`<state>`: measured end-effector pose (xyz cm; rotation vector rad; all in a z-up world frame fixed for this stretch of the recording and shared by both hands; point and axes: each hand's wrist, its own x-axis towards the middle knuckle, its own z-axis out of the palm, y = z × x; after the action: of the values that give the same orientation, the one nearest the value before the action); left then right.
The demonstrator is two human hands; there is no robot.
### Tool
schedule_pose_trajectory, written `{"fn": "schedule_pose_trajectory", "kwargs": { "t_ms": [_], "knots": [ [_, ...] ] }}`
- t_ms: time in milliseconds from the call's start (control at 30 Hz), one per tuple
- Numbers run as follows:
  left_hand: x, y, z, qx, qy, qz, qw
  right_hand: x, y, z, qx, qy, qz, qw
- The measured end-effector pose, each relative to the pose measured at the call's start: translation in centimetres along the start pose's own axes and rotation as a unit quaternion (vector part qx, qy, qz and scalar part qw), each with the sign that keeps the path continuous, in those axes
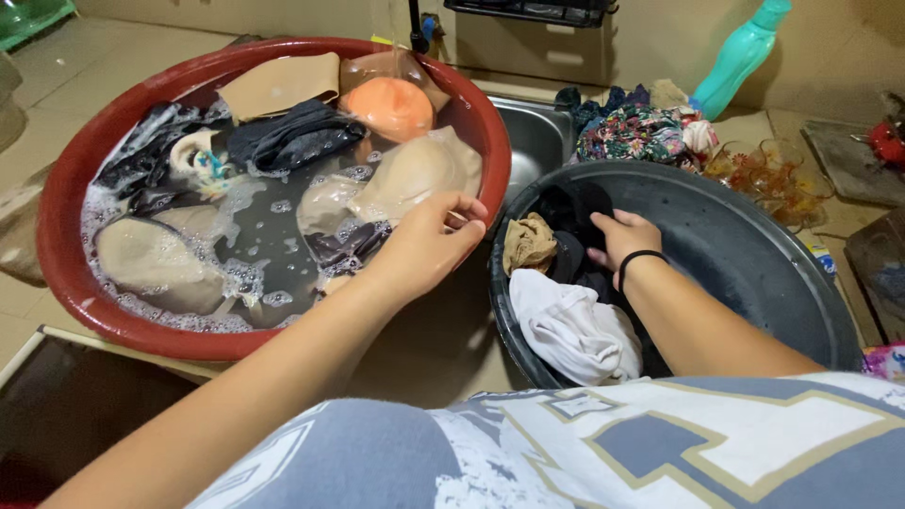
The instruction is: The person hand-washes various garments in a red basin filled with soapy water. They scrub and rinse items including a black piece of clothing, a beige bra, a patterned cloth, and an orange bra, transferring them to a black basin as they finish.
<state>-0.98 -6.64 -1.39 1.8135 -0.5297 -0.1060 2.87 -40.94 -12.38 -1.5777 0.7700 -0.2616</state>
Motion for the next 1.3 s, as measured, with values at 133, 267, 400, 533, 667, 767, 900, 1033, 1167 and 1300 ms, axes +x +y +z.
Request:
{"fn": "schedule_pose_trajectory", "kwargs": {
  "t_ms": [133,267,400,533,667,767,900,1033,1167,1300],
  "knots": [
    [-0.2,0.1,1.0,0.081,0.040,0.053,0.995,-0.6,1.0,-0.7,-0.256,0.294,-0.515,0.764],
    [-0.6,0.3,1.3,0.106,0.052,0.073,0.990,-2.1,-0.1,-0.6,-0.231,0.058,-0.389,0.890],
    [-1.0,0.2,1.3,0.111,0.055,0.116,0.986,-6.1,-2.2,0.4,-0.266,0.088,-0.364,0.888],
    [-1.5,0.6,1.0,0.109,0.052,0.123,0.985,-11.2,-4.2,1.5,-0.220,0.146,-0.507,0.820],
    [-2.1,1.5,-0.4,-0.014,0.026,0.009,1.000,-15.1,-7.2,4.1,-0.177,0.106,-0.564,0.800],
    [-2.9,0.8,-3.0,-0.003,0.041,-0.027,0.999,-17.2,-9.5,6.0,-0.174,0.053,-0.582,0.792],
    [-4.3,-2.9,-10.5,0.183,0.130,0.165,0.960,-19.6,-11.4,9.1,-0.142,-0.046,-0.551,0.821],
    [-5.8,-6.8,-19.5,0.072,0.185,-0.010,0.980,-20.8,-11.3,14.1,-0.059,-0.155,-0.522,0.837],
    [-8.9,-8.0,-26.3,0.079,0.208,-0.048,0.974,-23.2,-10.6,19.6,-0.053,-0.240,-0.513,0.823],
    [-11.3,-7.1,-29.3,0.203,0.237,-0.114,0.943,-26.4,-10.2,25.2,-0.071,-0.349,-0.396,0.846]
  ]
}}
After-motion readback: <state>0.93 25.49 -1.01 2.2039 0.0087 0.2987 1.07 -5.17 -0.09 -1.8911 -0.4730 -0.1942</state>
